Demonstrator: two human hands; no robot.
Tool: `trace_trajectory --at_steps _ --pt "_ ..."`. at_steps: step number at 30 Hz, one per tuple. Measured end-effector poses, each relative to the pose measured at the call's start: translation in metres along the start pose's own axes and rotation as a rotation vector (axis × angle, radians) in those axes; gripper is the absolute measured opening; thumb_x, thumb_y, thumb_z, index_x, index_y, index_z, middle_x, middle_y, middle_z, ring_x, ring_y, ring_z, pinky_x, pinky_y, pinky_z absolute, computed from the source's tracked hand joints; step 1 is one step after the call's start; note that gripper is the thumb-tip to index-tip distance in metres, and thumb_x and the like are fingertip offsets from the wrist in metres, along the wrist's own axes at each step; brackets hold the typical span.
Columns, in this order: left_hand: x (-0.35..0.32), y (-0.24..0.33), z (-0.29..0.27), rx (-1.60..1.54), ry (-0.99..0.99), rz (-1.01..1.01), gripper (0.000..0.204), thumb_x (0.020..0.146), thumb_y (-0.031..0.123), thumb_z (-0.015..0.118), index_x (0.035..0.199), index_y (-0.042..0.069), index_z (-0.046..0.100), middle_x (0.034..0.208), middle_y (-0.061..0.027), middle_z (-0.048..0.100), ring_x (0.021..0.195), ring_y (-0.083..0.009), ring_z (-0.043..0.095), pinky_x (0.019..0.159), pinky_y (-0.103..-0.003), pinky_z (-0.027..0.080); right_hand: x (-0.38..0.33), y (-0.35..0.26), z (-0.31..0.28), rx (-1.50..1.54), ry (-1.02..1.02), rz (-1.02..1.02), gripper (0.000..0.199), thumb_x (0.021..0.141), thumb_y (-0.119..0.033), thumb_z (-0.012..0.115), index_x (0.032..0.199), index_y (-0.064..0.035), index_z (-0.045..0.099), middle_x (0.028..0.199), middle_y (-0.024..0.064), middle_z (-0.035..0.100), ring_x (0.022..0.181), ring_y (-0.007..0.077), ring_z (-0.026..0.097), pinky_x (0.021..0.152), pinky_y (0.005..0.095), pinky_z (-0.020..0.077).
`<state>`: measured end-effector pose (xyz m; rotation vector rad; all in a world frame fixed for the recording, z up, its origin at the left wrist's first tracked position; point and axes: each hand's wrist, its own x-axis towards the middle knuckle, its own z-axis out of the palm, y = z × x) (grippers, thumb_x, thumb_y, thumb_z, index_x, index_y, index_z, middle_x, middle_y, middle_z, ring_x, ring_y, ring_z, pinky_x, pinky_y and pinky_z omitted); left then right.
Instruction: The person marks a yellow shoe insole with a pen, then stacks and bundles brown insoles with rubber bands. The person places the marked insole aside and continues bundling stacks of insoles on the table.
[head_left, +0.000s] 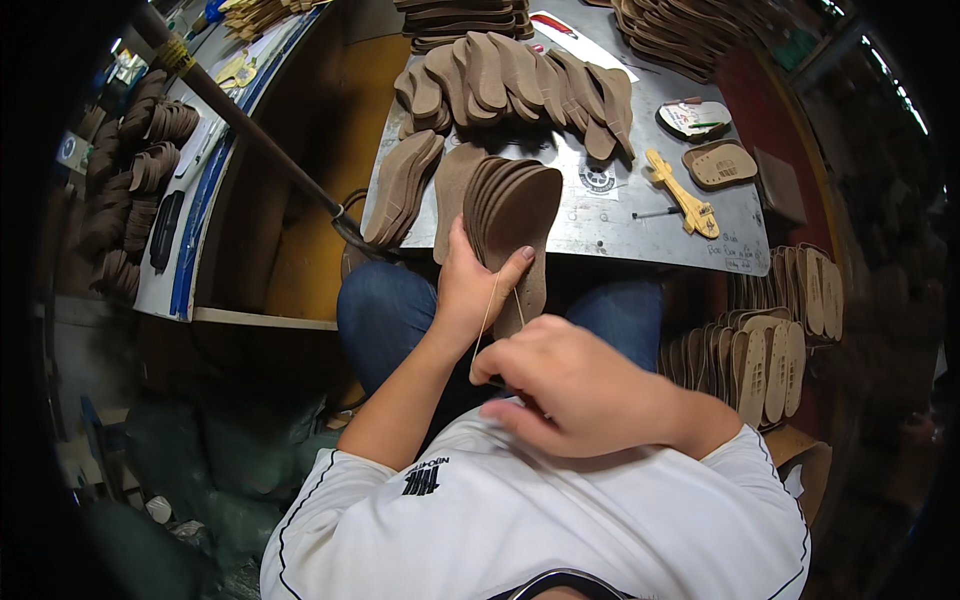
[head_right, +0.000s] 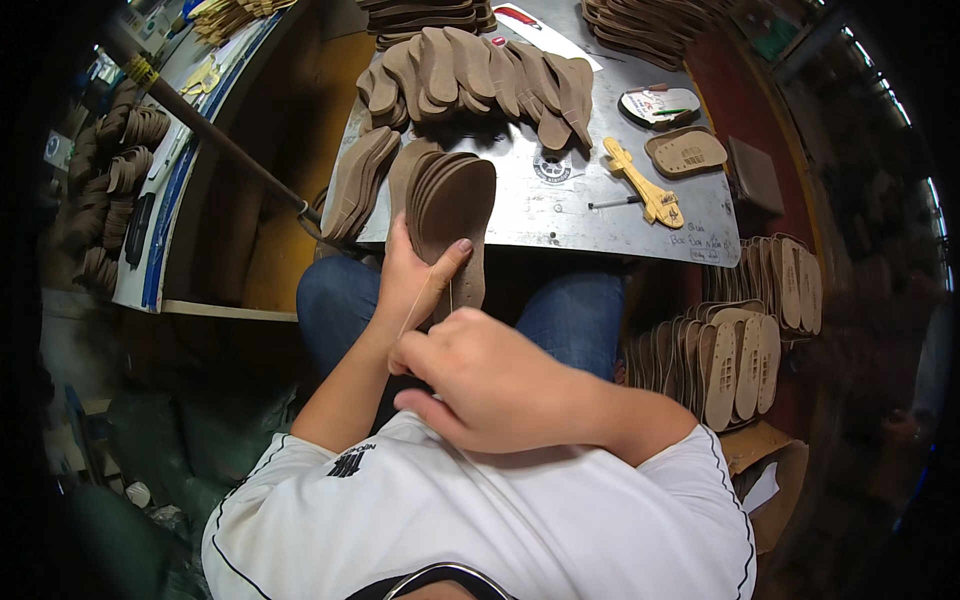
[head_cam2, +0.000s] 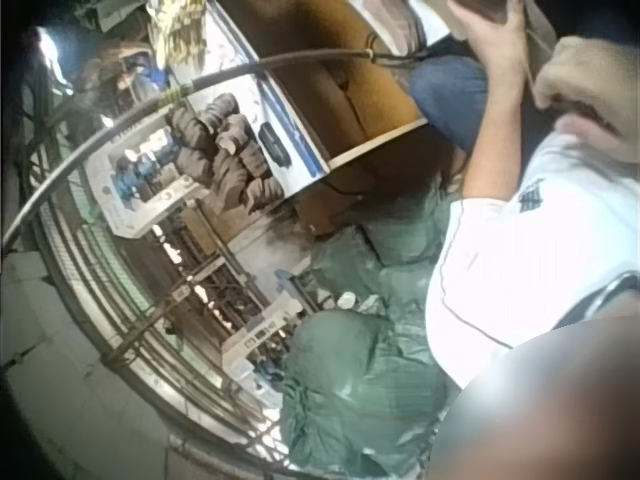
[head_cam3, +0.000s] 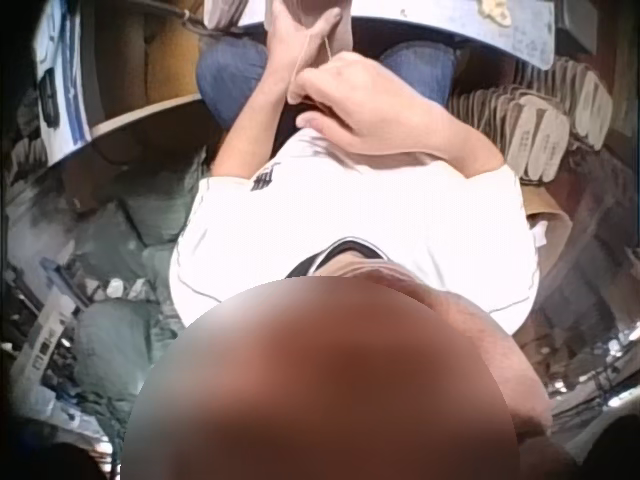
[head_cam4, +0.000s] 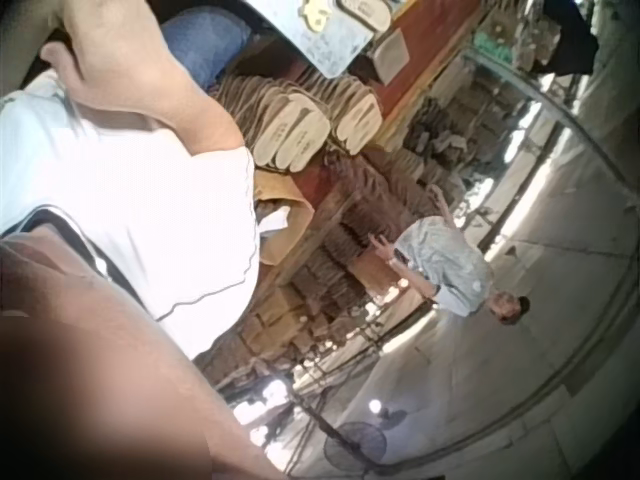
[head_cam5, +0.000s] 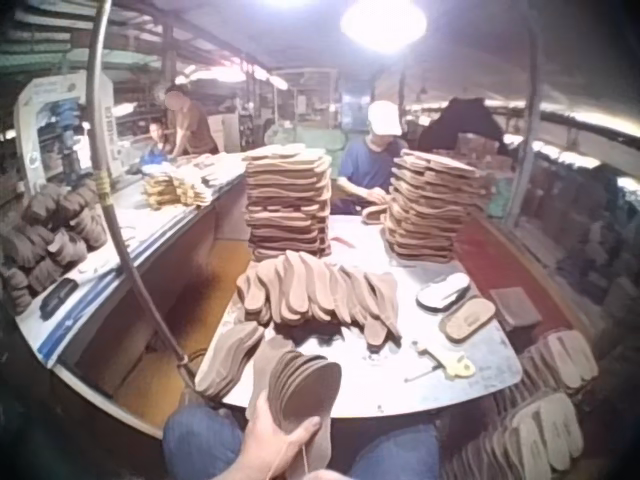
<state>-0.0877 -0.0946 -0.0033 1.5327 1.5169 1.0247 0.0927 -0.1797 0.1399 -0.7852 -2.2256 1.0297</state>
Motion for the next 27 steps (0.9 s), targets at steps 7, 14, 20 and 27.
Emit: trace_trajectory --at_steps 7,14,20,27 --pt "-0.016 0.027 -0.005 0.214 -0.095 0.316 0.104 0.090 0.040 0.095 0.165 -0.007 0.041 0.138 -0.0296 0.069 0.125 -0.0504 0.070 0.107 -0.053 0.056 0.021 0.074 -0.075 0.134 0.736 0.236 0.013 0.109 -0.011 0.077 0.112 0.0006 0.082 0.085 -0.0049 0.072 0.069 -0.0010 0.055 0.059 0.0201 0.0412" --pt "-0.011 0.031 -0.010 0.333 -0.142 0.590 0.090 0.089 0.030 0.092 0.161 -0.002 0.048 0.126 -0.0216 0.070 0.113 -0.0442 0.072 0.096 -0.052 0.056 0.014 0.144 -0.091 0.501 0.635 0.497 0.018 0.107 -0.018 0.083 0.116 -0.0031 0.086 0.082 -0.0050 0.073 0.057 0.0003 0.051 0.050 0.0202 0.0371" --pt "0.000 0.028 -0.030 0.320 -0.357 0.643 0.089 0.085 0.028 0.092 0.159 0.002 0.051 0.129 -0.0183 0.071 0.118 -0.0421 0.070 0.096 -0.050 0.053 0.012 0.184 -0.074 0.759 0.501 0.528 0.023 0.105 -0.020 0.086 0.118 -0.0007 0.085 0.091 -0.0017 0.080 0.065 0.0011 0.061 0.055 0.0198 0.0454" --pt "-0.010 0.028 -0.019 -0.081 -0.278 0.667 0.089 0.083 0.022 0.098 0.157 0.002 0.051 0.138 -0.0178 0.071 0.119 -0.0370 0.075 0.102 -0.047 0.058 -0.007 0.228 0.000 1.357 0.195 0.554 0.033 0.102 -0.012 0.083 0.133 -0.0012 0.078 0.113 0.0061 0.083 0.096 0.0127 0.078 0.079 0.0296 0.0645"
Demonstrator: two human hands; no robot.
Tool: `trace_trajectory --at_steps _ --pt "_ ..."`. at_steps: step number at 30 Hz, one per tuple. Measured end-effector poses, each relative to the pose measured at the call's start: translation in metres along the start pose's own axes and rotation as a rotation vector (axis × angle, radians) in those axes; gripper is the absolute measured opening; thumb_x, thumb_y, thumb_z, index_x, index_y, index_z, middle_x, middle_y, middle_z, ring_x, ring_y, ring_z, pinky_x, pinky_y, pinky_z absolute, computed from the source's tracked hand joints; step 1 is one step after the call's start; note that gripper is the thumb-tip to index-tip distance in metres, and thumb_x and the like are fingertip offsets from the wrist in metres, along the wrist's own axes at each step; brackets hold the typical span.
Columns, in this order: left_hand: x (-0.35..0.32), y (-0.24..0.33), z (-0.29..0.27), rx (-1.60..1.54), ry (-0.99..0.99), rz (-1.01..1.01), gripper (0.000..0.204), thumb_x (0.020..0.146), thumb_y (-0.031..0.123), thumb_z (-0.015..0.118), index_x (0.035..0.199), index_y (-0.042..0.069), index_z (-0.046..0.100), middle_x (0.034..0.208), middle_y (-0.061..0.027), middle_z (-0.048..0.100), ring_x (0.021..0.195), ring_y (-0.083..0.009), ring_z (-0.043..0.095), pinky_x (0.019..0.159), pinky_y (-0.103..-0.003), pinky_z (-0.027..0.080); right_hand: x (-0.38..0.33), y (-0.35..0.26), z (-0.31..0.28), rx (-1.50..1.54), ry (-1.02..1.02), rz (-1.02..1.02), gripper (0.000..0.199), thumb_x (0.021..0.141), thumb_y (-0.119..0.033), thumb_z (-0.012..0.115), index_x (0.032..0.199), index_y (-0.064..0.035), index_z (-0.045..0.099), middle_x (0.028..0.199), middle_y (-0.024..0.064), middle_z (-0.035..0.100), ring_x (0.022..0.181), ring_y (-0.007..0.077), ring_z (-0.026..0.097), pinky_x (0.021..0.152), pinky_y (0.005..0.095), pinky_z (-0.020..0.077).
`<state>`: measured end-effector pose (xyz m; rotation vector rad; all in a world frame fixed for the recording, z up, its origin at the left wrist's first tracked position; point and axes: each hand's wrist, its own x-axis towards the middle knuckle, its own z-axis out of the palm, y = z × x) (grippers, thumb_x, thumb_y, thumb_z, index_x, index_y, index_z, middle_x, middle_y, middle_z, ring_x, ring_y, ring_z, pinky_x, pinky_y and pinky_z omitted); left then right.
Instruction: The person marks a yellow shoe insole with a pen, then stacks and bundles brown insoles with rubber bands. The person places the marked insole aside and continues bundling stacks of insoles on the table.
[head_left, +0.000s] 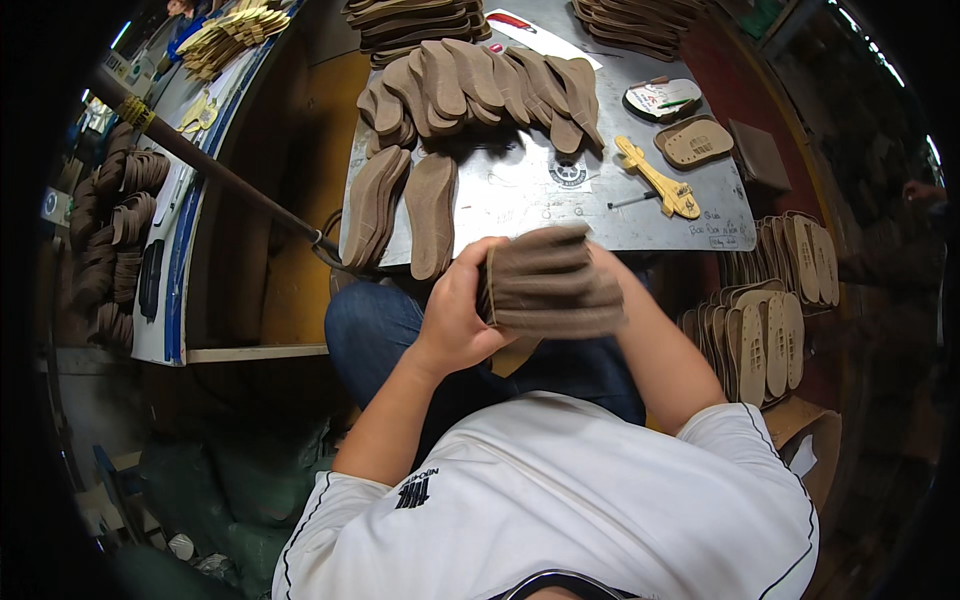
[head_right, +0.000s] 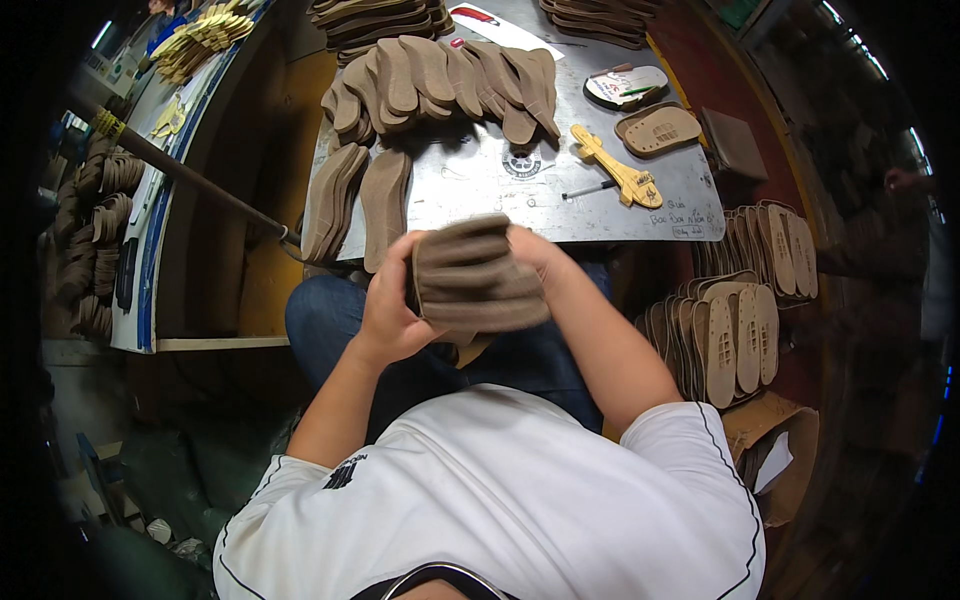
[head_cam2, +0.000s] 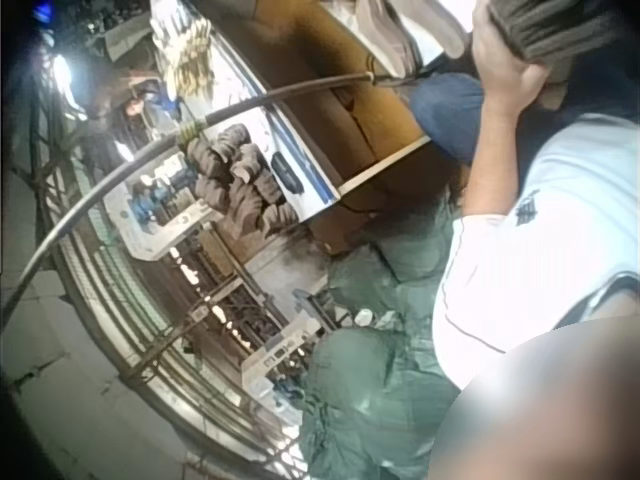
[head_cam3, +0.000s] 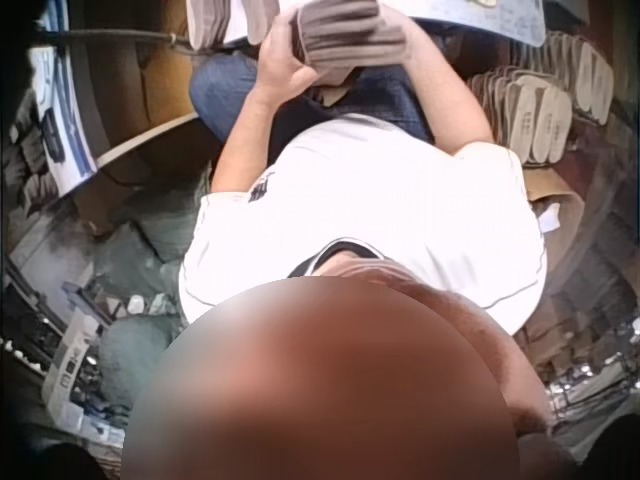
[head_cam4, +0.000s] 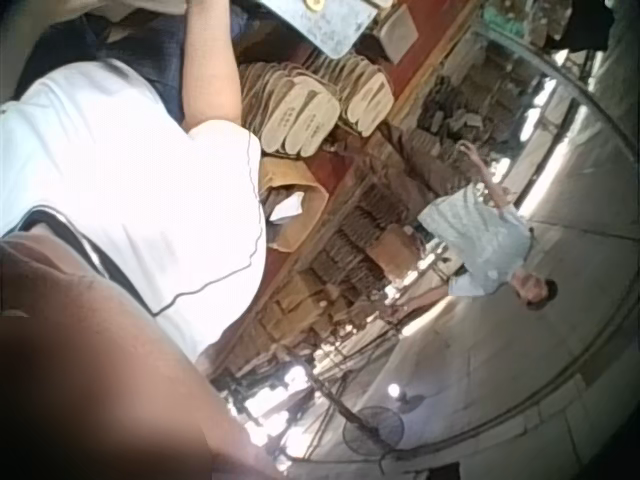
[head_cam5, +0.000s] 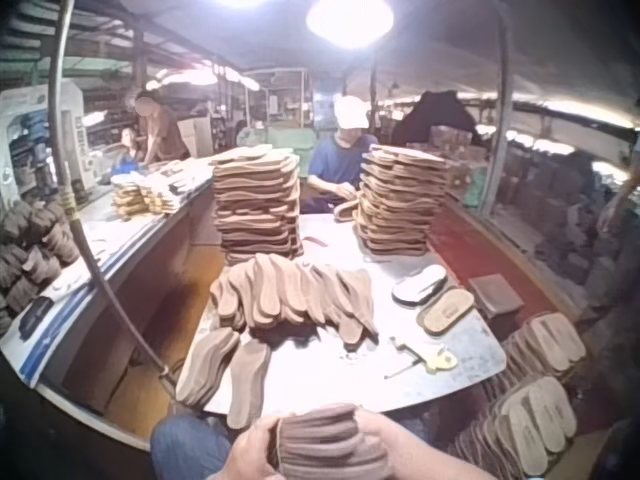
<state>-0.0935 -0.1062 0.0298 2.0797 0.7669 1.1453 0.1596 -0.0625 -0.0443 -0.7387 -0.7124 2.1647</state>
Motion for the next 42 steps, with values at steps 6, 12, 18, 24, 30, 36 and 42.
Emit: trace_trajectory --at_steps 6,12,18,24,30,36,42 --pt "-0.010 -0.029 0.003 -0.687 0.428 -0.459 0.075 0.099 0.036 0.093 0.153 0.002 0.054 0.144 -0.0124 0.070 0.125 -0.0232 0.073 0.108 -0.038 0.057 -0.015 0.019 0.004 0.552 -0.200 0.130 0.021 0.118 -0.020 0.064 0.132 -0.0059 0.068 0.108 0.0088 0.078 0.084 0.0149 0.075 0.072 0.0295 0.0633" --pt "-0.027 -0.048 0.000 -0.851 0.438 -0.693 0.057 0.111 0.036 0.080 0.152 0.002 0.060 0.138 -0.0076 0.074 0.122 -0.0175 0.071 0.109 -0.036 0.057 -0.074 -0.011 0.044 0.333 0.046 0.029 0.035 0.122 -0.021 0.052 0.144 0.0023 0.066 0.139 0.0322 0.073 0.107 0.0291 0.082 0.094 0.0416 0.0710" --pt "-0.020 -0.047 -0.002 -0.934 0.432 -0.748 0.060 0.113 0.050 0.075 0.147 0.002 0.063 0.129 -0.0069 0.075 0.111 -0.0136 0.072 0.097 -0.031 0.060 -0.090 -0.011 0.068 0.481 0.084 -0.008 0.033 0.119 -0.018 0.056 0.135 0.0085 0.067 0.153 0.0446 0.060 0.125 0.0412 0.076 0.112 0.0510 0.0649" --pt "-0.016 -0.029 -0.031 -1.081 0.438 -0.724 0.057 0.116 0.049 0.069 0.147 0.002 0.062 0.125 -0.0075 0.075 0.107 -0.0173 0.075 0.092 -0.035 0.064 -0.092 -0.001 0.043 0.365 0.468 -0.150 0.023 0.113 -0.024 0.066 0.127 -0.0057 0.068 0.139 0.0173 0.074 0.129 0.0351 0.072 0.114 0.0586 0.0579" --pt "-0.020 -0.005 -0.050 -1.056 0.500 -0.715 0.060 0.113 0.040 0.074 0.155 0.002 0.055 0.135 -0.0100 0.071 0.116 -0.0180 0.073 0.096 -0.036 0.063 -0.081 0.024 0.053 0.059 0.436 -0.088 0.040 0.115 -0.041 0.062 0.140 -0.0088 0.067 0.138 0.0128 0.075 0.121 0.0271 0.073 0.102 0.0479 0.0602" --pt "-0.029 0.011 -0.025 -0.869 0.461 -0.776 0.076 0.108 0.037 0.082 0.161 -0.001 0.044 0.142 -0.0157 0.067 0.125 -0.0230 0.071 0.106 -0.041 0.061 -0.055 0.058 0.114 -0.264 0.001 -0.155 0.090 0.108 -0.045 0.077 0.174 -0.0041 0.030 0.157 0.0148 0.059 0.142 0.0245 0.061 0.117 0.0429 0.0523" --pt "-0.045 0.017 -0.004 -0.329 0.416 -0.647 0.101 0.102 0.041 0.089 0.169 -0.009 0.032 0.159 -0.0248 0.059 0.145 -0.0334 0.061 0.123 -0.043 0.050 -0.050 0.075 0.136 -0.531 0.104 -0.316 0.085 0.101 -0.015 0.087 0.167 -0.0002 0.036 0.156 0.0154 0.057 0.146 0.0242 0.057 0.125 0.0429 0.0463"
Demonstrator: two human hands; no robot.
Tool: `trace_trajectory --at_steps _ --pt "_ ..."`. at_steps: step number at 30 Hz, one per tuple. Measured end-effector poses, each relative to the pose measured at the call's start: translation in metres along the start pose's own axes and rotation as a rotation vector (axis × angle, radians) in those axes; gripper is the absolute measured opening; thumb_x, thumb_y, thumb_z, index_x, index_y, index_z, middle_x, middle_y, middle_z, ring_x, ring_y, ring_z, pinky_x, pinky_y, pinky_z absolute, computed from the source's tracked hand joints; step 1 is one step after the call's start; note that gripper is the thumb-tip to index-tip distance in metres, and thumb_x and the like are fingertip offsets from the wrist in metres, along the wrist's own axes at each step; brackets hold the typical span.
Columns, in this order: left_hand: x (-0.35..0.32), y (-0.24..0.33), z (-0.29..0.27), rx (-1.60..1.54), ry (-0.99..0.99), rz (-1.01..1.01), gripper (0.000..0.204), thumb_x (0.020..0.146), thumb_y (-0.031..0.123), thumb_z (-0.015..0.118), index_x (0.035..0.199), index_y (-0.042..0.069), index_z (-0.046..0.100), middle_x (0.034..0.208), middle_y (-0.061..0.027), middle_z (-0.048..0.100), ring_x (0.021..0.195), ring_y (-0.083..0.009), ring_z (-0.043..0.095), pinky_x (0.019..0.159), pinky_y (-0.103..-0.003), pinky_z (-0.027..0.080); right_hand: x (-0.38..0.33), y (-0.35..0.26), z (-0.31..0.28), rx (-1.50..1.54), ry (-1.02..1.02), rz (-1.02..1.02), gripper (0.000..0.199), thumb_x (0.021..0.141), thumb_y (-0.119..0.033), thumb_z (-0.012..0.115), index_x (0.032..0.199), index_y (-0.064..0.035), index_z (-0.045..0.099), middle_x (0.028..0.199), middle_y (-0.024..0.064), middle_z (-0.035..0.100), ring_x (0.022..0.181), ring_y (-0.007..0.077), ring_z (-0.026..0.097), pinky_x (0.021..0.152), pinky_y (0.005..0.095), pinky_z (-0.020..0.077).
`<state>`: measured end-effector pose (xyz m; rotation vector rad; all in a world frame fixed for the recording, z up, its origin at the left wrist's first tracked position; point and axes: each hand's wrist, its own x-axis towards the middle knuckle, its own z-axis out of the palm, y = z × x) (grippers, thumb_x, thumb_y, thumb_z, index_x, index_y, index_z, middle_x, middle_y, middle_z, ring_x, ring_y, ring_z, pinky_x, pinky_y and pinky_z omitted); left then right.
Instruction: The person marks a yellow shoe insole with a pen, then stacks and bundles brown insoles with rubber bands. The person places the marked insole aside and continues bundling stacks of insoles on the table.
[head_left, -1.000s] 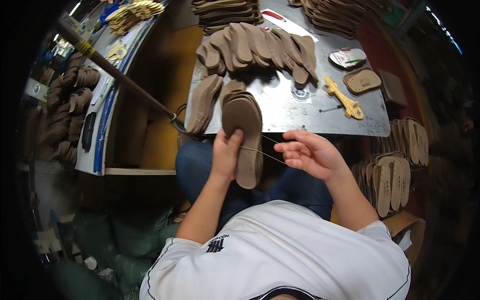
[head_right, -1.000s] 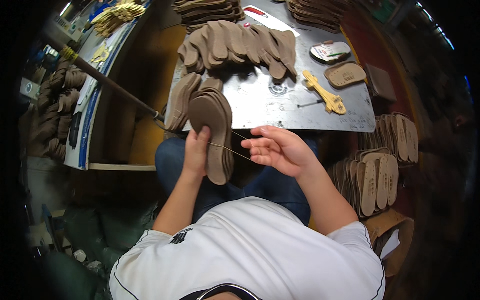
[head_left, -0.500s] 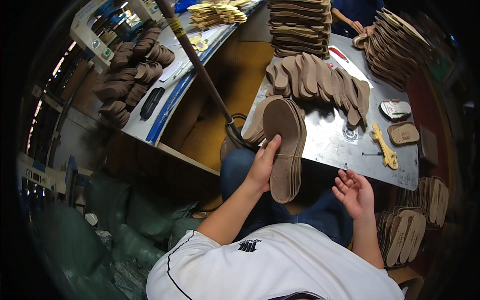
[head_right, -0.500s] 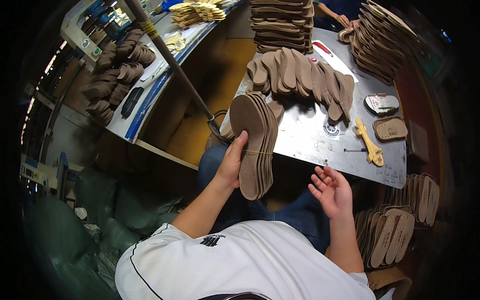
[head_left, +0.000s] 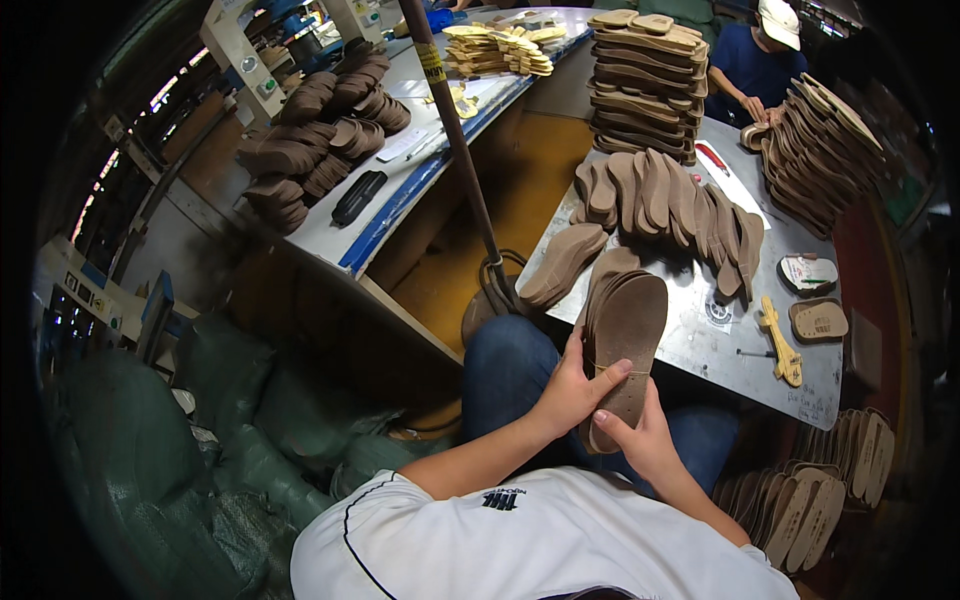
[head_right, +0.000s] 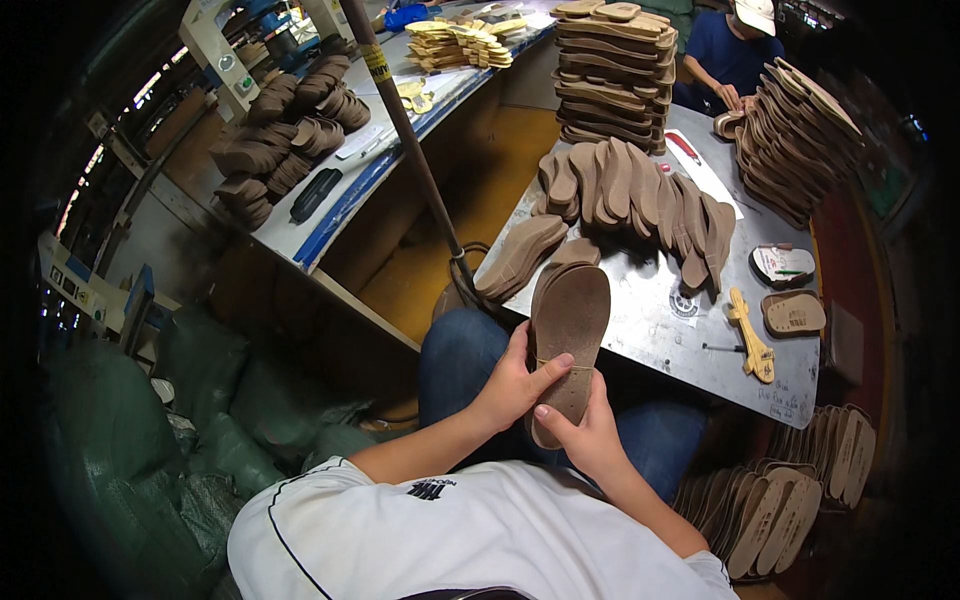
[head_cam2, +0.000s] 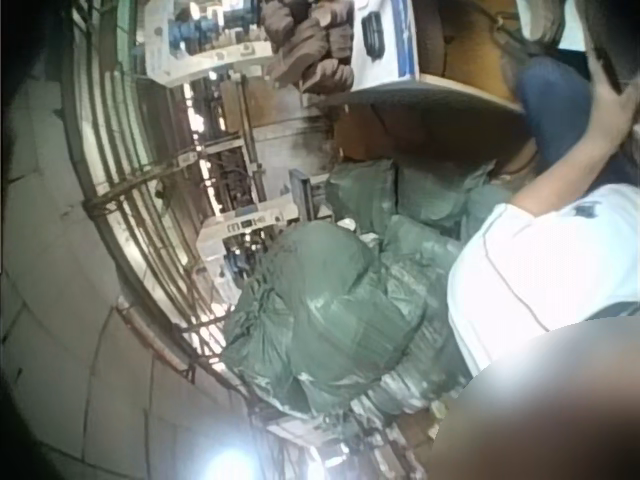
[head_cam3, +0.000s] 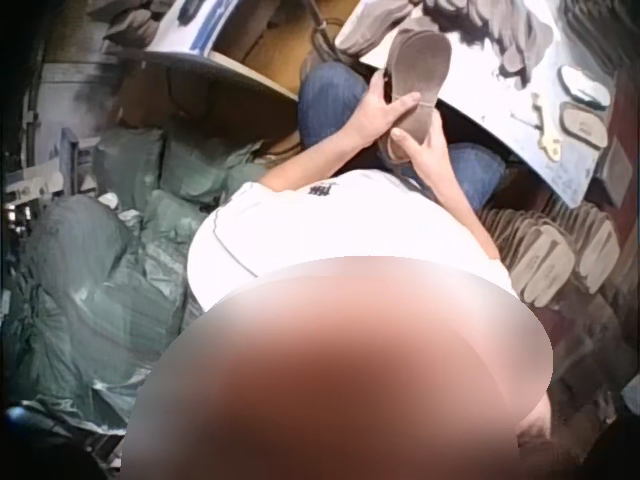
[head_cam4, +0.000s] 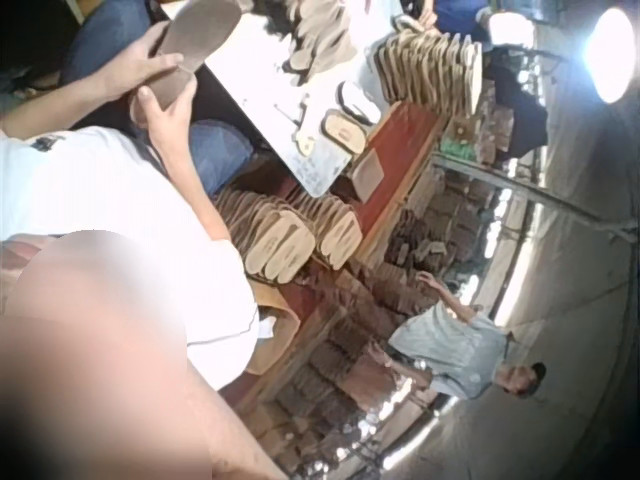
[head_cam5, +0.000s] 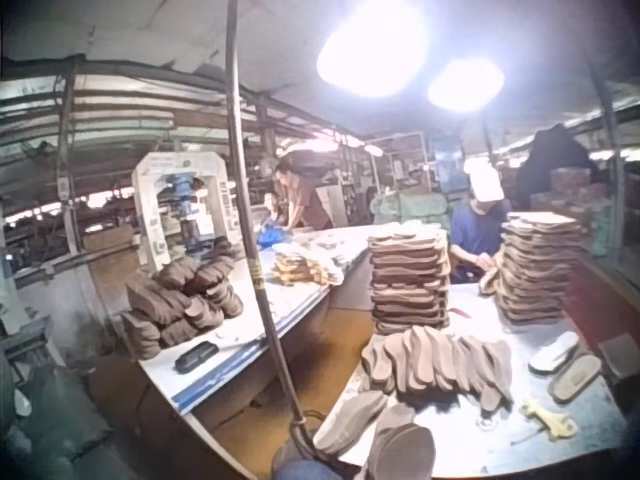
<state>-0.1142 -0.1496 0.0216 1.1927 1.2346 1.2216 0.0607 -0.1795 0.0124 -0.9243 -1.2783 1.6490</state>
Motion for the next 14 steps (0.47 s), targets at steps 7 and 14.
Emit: trace_trajectory --at_steps 7,14 --pt "-0.009 -0.012 0.002 -0.281 -0.301 -0.244 0.094 0.107 0.038 0.083 0.174 -0.002 0.031 0.160 -0.0181 0.058 0.149 -0.0258 0.057 0.124 -0.041 0.048 -0.021 0.019 -0.009 0.144 0.102 0.028 0.068 0.107 -0.011 0.080 0.162 0.0014 0.042 0.152 0.0136 0.060 0.143 0.0209 0.058 0.123 0.0406 0.0468" --pt "-0.004 -0.020 0.007 -0.505 -0.288 -0.348 0.100 0.105 0.033 0.086 0.180 0.007 0.024 0.165 -0.0165 0.054 0.154 -0.0266 0.053 0.128 -0.041 0.045 -0.021 -0.004 -0.011 -0.169 0.082 -0.037 0.079 0.108 -0.027 0.083 0.168 -0.0009 0.038 0.159 0.0155 0.058 0.147 0.0230 0.057 0.126 0.0414 0.0445"
